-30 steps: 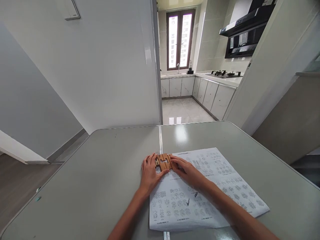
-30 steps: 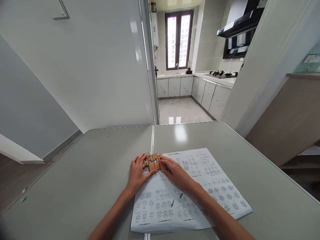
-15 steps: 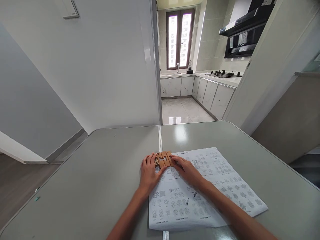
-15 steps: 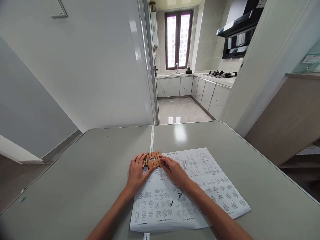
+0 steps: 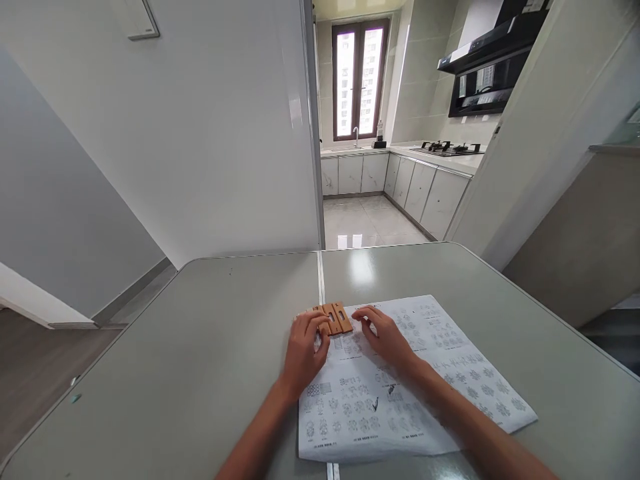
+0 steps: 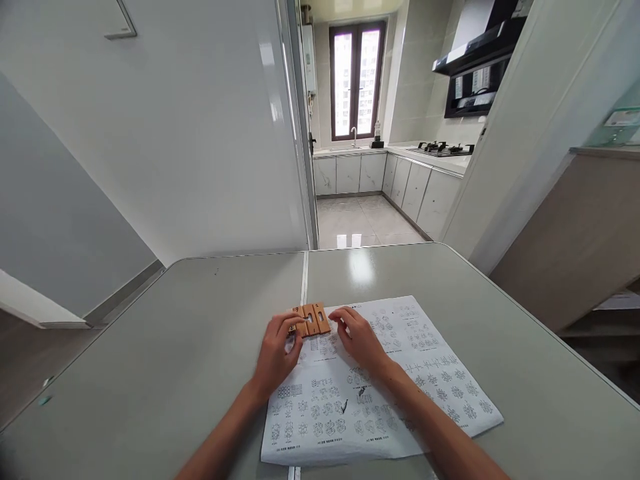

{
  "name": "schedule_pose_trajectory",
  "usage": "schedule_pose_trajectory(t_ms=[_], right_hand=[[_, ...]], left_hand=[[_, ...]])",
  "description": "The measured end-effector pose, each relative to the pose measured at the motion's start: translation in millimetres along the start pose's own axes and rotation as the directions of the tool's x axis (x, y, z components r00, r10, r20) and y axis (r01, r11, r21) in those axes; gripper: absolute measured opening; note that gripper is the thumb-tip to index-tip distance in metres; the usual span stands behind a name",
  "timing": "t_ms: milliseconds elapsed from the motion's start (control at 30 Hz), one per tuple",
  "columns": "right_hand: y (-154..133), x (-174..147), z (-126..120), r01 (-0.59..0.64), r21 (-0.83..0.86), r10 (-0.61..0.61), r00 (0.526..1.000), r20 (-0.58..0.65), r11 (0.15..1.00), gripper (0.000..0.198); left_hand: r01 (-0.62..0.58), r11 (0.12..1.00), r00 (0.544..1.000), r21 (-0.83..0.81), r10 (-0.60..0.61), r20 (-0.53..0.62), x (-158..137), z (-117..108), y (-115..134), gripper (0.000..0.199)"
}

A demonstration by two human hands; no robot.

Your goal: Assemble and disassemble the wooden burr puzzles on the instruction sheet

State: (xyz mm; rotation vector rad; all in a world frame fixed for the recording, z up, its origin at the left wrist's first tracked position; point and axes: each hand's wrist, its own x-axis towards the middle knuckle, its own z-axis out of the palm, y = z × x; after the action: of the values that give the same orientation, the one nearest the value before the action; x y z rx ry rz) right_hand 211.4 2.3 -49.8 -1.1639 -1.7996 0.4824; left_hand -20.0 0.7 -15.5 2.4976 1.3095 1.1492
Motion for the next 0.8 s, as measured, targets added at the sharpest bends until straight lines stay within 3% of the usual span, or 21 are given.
schedule_pose_trajectory(t_ms=[100, 267, 800], right_hand=[[-2.3, -2.7, -0.1, -0.014, -0.044, 0.015, 0.999, 0.036, 0.999, 0.025], [-9.6, -9.6, 6.4, 0.064, -0.112, -0.038, 0.976, 0.216, 0.992, 0.028], [-12.4, -11.1, 6.9, 0.037, -0.12, -0.008, 0.972, 0.235, 0.992, 0.031]], left_hand=[[-0.138, 0.99, 0.986, -0.037, 0.141, 0.088, -6.0, 1.9, 4.3, 0.031], [-0.326, 0.943, 0.919, -0.068, 0.333, 0.213, -16.4, 11.3, 6.1, 0.029], [-0.32, 0.944, 0.917, -0.079, 0.329, 0.226, -17.0, 14.6, 0.9, 0.027]])
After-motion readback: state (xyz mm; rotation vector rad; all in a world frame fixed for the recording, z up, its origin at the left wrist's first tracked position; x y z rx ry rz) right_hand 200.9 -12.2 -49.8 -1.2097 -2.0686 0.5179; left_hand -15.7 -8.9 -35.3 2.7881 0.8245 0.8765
